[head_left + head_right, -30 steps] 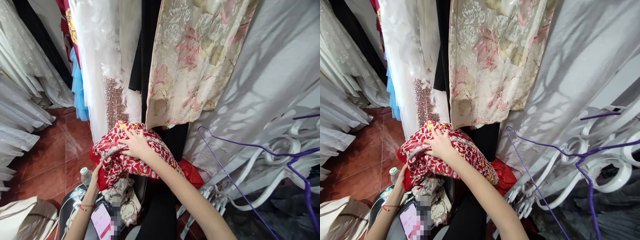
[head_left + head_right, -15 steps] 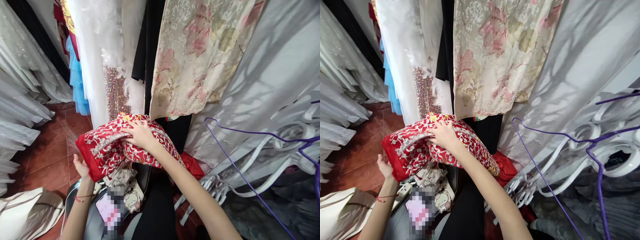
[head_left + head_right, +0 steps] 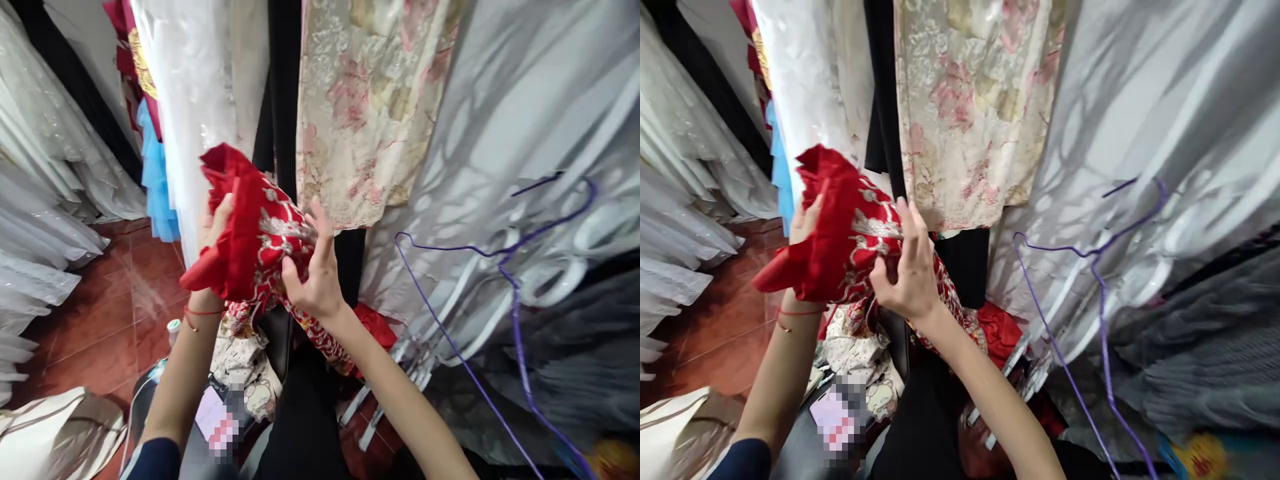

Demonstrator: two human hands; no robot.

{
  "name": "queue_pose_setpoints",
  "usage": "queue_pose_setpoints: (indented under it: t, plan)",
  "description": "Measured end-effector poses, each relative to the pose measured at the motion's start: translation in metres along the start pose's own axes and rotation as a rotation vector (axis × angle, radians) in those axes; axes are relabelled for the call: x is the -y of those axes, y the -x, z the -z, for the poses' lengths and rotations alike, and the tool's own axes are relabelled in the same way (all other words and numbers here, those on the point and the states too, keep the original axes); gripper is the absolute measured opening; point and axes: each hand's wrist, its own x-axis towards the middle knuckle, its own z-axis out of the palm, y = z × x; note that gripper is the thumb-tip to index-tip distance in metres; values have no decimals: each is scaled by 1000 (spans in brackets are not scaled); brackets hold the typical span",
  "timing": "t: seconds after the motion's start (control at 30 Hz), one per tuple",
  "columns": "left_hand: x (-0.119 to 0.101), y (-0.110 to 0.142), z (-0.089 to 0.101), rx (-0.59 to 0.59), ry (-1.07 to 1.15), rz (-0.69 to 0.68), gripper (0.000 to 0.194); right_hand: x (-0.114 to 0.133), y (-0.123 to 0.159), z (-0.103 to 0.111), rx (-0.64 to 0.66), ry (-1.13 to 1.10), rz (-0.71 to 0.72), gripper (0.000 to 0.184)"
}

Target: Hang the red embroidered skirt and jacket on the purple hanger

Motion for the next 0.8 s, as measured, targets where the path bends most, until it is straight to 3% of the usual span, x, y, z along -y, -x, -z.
queue_pose_setpoints:
  t: [0.1, 0.2, 0.33, 0.43, 0.53, 0.6, 0.73, 0.8]
  plan:
    - [24, 26, -56, 109, -11, 82, 21, 8, 25, 31, 243, 299, -17, 88]
    - [57, 53, -84, 261, -88, 200, 24, -6, 52, 50, 321, 363, -144, 80]
    - [112, 81, -102, 370, -135, 320, 27, -38, 93, 66, 315, 324, -345, 59]
    - [151, 100, -115, 342, -117, 392, 29, -49, 128, 80, 436, 338, -430, 44]
    - [178, 109, -124, 308, -102, 444, 30, -42, 171, 94, 583, 345, -439, 36]
    - [188, 109, -128, 283, -103, 458, 30, -35, 203, 101, 672, 327, -467, 42]
    - [199, 104, -134, 266, -124, 447, 28, -32, 264, 109, 913, 361, -676, 75]
    - [204, 103, -138, 278, -103, 466, 27, -40, 284, 116, 961, 458, -769, 72]
